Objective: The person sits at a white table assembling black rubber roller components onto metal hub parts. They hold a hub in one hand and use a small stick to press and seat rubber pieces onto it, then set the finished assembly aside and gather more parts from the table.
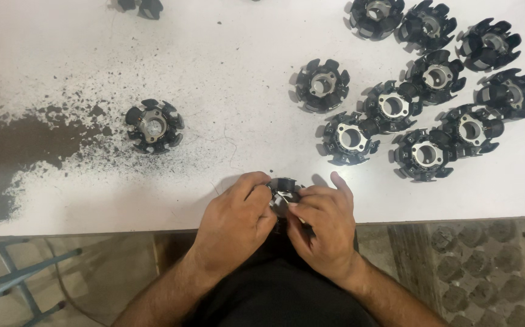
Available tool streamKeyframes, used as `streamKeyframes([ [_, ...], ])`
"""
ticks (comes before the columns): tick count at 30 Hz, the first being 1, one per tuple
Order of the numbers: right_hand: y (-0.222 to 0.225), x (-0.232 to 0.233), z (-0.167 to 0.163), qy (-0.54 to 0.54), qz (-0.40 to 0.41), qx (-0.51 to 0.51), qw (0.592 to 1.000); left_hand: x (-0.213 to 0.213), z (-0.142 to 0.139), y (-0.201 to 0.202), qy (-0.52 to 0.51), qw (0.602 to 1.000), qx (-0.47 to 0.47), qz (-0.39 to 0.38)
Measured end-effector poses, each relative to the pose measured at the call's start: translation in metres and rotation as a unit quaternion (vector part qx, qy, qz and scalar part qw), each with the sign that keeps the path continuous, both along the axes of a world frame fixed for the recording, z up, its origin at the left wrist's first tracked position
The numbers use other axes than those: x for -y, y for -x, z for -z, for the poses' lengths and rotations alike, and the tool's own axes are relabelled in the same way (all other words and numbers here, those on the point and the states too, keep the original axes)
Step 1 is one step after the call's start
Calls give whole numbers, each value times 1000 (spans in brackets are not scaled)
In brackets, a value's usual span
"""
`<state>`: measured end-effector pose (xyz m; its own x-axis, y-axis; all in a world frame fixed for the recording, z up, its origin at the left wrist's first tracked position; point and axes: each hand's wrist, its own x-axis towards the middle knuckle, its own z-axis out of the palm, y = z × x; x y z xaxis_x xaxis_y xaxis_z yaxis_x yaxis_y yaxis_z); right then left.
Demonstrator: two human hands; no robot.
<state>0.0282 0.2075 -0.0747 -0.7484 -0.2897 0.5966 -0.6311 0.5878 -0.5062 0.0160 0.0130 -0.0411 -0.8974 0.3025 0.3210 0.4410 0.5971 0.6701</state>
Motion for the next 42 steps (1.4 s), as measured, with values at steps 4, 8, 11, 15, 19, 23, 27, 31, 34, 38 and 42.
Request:
streamKeyframes([
  [4, 0, 3, -1, -27, 10, -3, 1000, 2, 8, -3, -4, 1000, -5, 1],
  [8, 2, 3, -5, -33, 11, -7, 999, 3, 4, -2, 4, 1000, 3, 13],
  [11, 10, -5, -10, -43, 33, -16, 998, 20, -9, 5, 57, 997, 53, -30],
  [15, 23, -30, -20, -61, 79, 7, 995, 88, -24, 35, 230, 923, -177, -252],
  [19, 42, -40, -28, -72, 92, 8, 993, 102, -23, 72, 285, 899, 96, -317],
  [23, 62, -44, -35, -68, 111, 17, 991, 85, -47, 83, 241, 931, 163, -218],
  [27, 71, -46, -35, -68, 139, 34, 987, 51, -64, 50, 209, 967, 115, 88],
  [31, 64, -47, -33, -64, 148, -4, 987, 22, -57, 38, 179, 945, 102, 252],
  [34, 42, -50, -36, -19, 148, -34, 988, 24, -56, 29, 92, 973, -30, 211],
  [38, 7, -39, -29, 51, 105, 8, 993, 18, -46, 7, 35, 993, 2, 110],
  [42, -4, -19, -19, 43, 44, 26, 998, 5, -21, 3, 32, 999, -1, 0],
])
